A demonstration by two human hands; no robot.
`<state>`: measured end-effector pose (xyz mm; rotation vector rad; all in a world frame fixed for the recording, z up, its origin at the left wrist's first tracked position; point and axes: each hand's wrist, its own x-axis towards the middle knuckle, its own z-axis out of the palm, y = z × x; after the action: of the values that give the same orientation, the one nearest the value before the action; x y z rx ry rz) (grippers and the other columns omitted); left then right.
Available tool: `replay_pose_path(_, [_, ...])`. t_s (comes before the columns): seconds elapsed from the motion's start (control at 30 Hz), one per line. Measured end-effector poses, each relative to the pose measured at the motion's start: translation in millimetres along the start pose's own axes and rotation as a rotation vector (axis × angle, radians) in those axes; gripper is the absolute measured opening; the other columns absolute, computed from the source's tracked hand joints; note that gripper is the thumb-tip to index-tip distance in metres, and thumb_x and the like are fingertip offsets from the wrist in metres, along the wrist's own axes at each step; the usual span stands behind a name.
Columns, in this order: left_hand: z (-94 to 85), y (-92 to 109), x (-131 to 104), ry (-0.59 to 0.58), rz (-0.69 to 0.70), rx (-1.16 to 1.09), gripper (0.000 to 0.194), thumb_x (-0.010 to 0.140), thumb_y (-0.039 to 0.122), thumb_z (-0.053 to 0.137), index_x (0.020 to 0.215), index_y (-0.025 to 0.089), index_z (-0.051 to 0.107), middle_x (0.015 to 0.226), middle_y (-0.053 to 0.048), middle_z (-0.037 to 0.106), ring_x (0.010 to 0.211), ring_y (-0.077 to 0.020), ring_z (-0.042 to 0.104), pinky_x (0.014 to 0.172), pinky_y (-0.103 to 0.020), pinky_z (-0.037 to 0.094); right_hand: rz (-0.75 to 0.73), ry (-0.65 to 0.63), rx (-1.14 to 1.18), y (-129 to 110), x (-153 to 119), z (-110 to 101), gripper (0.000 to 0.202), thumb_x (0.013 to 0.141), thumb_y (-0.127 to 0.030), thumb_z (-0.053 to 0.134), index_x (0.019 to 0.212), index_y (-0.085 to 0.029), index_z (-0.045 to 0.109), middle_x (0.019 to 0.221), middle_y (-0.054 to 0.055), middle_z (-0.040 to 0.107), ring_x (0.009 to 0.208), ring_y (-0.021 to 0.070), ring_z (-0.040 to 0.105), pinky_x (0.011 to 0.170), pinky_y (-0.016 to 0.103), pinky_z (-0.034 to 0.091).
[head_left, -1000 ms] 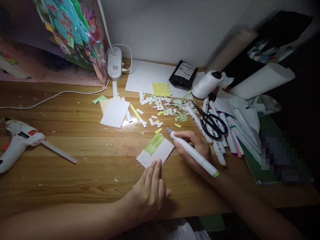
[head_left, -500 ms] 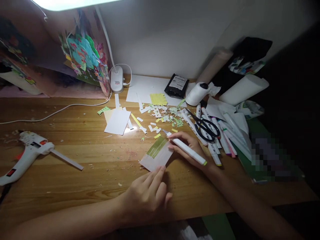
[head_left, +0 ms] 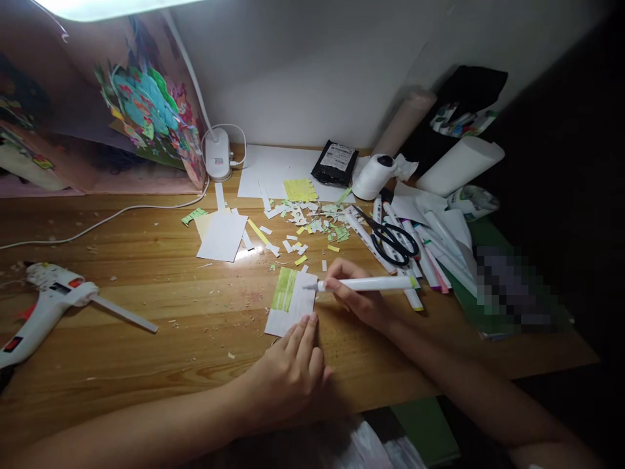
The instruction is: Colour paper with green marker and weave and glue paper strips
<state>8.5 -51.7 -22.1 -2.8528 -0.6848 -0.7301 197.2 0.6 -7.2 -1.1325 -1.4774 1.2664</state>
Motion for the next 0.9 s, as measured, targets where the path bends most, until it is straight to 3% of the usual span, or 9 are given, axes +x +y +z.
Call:
replay_pose_path(0.13, [-1.2,0.8,0.7,-0.002,0.009,0.017,0.027,0.09,0.027,0.043,0.076,0.008,0.055,0.108,-0.028,0.062,0.102,-0.0312,0.062,0.083,-0.035,0.053,-0.002,-0.149,-0.006,1.7,-7.3,5.5,0.025,0.084,-0.03,0.054,0.105,-0.02,0.047,0.065,-0.005,0.051,0.052,0.0088,0.047,0.048,0.02,0.037])
replay_pose_path(0.23, [-2.4,-0.4,1.1,0.002,0.018,0.02,0.027,0.09,0.026,0.042,0.076,0.008,0.055,0.106,-0.027,0.064,0.1,-0.0301,0.063,0.083,-0.035,0.052,-0.029,-0.187,-0.096,0.1,-6.4,6.4,0.019,0.077,-0.025,0.057,0.094,-0.019,0.049,0.072,-0.002,0.052,0.06,0.0106,0.049,0.054,0.022,0.039])
replay_pose_path(0.4, [-3.2,-2.5,1.2,-0.009,0.015,0.01,0.027,0.09,0.029,0.043,0.078,0.008,0.055,0.105,-0.026,0.064,0.102,-0.0292,0.063,0.085,-0.035,0.051,-0.038,-0.232,-0.238,-2.8,-5.4,4.1,0.009,0.073,-0.022,0.057,0.078,-0.019,0.05,0.067,-0.002,0.051,0.057,0.0101,0.045,0.05,0.021,0.035])
replay_pose_path(0.57, [-4.9,-2.3,1.2,-0.027,0.018,0.004,0.029,0.091,0.03,0.042,0.077,0.008,0.055,0.108,-0.027,0.063,0.104,-0.0302,0.061,0.086,-0.035,0.051,-0.055,-0.122,-0.377,-2.7,-5.7,2.8,0.009,0.075,-0.023,0.055,0.082,-0.019,0.051,0.068,-0.002,0.052,0.057,0.011,0.045,0.051,0.023,0.035])
replay_pose_path(0.73, [-6.6,-1.3,1.4,-0.063,0.038,0.024,0.03,0.091,0.032,0.043,0.079,0.007,0.055,0.108,-0.028,0.062,0.106,-0.0314,0.06,0.088,-0.037,0.05,-0.224,-0.262,-0.445,-0.6,-3.1,-0.5,0.012,0.071,-0.015,0.054,0.082,-0.018,0.053,0.071,0.0,0.054,0.061,0.0125,0.049,0.055,0.024,0.038])
replay_pose_path(0.9, [-7.3,-1.2,0.8,-0.08,0.045,0.028,0.031,0.091,0.032,0.043,0.079,0.006,0.055,0.109,-0.029,0.061,0.107,-0.0322,0.059,0.088,-0.037,0.05,-0.325,-0.202,-0.488,2.6,-1.8,0.7,0.013,0.069,-0.014,0.053,0.082,-0.017,0.053,0.068,0.001,0.052,0.059,0.0126,0.047,0.053,0.024,0.038])
